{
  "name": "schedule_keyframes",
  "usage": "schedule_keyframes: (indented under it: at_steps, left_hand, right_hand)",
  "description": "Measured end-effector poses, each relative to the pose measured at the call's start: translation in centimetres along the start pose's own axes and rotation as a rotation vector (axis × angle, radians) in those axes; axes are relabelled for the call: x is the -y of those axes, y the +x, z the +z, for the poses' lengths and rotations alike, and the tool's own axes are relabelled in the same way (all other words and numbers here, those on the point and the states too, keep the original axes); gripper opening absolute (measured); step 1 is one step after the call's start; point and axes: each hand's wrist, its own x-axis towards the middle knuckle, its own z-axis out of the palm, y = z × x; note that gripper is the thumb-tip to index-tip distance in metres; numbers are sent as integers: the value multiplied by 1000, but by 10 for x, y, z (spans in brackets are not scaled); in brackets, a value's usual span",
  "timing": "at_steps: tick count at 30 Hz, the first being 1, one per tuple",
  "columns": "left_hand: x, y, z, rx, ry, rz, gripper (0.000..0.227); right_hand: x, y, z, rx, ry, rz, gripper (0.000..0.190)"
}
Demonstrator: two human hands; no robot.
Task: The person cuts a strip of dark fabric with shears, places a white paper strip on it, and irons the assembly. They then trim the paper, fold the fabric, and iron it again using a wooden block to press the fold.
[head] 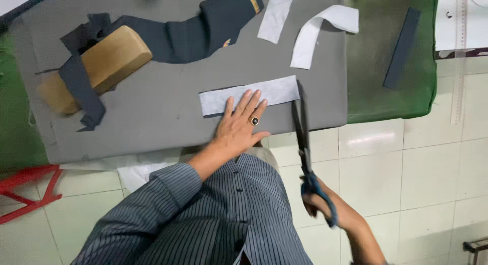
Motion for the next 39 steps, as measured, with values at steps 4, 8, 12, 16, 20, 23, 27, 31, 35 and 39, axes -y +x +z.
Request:
schedule_keyframes:
  at_steps: [4, 8, 12, 16, 20, 23, 27, 31, 35, 39]
  left_hand:
    - [-5, 5, -4, 12, 62, -10, 94]
    - [-4, 4, -11, -18, 106, 7, 94]
    - [-3, 7, -13, 0, 102, 2, 91]
    - [-2, 5, -11, -19, 66, 1, 90]
    - [-11, 34, -25, -106, -102, -71, 58]
    - [-20, 80, 5, -156, -233, -66, 28]
    - [-20, 155, 18, 30, -261, 151, 27]
    - [17, 227, -24, 34, -418, -292, 17]
    - [81, 234, -50, -458, -22, -606, 62]
    - [52, 161, -53, -81, 267, -272, 29]
  right_hand:
    - [-2, 37, -12, -178, -236, 188, 43]
    - [25, 33, -11, -141, -181, 285, 49]
    - [13, 28, -21, -197, -161, 234, 24]
    - [6, 17, -25, -324, -192, 197, 30]
    - [-11, 4, -56, -185, -154, 152, 22]
    - [-8, -1, -70, -311, -173, 141, 25]
    - [-1, -4, -97, -318, -204, -38, 47]
    - [10, -2, -123, -378, -291, 64, 44]
    - [7, 26, -157, -397, -672, -4, 57]
    - [43, 71, -189, -389, -873, -173, 38]
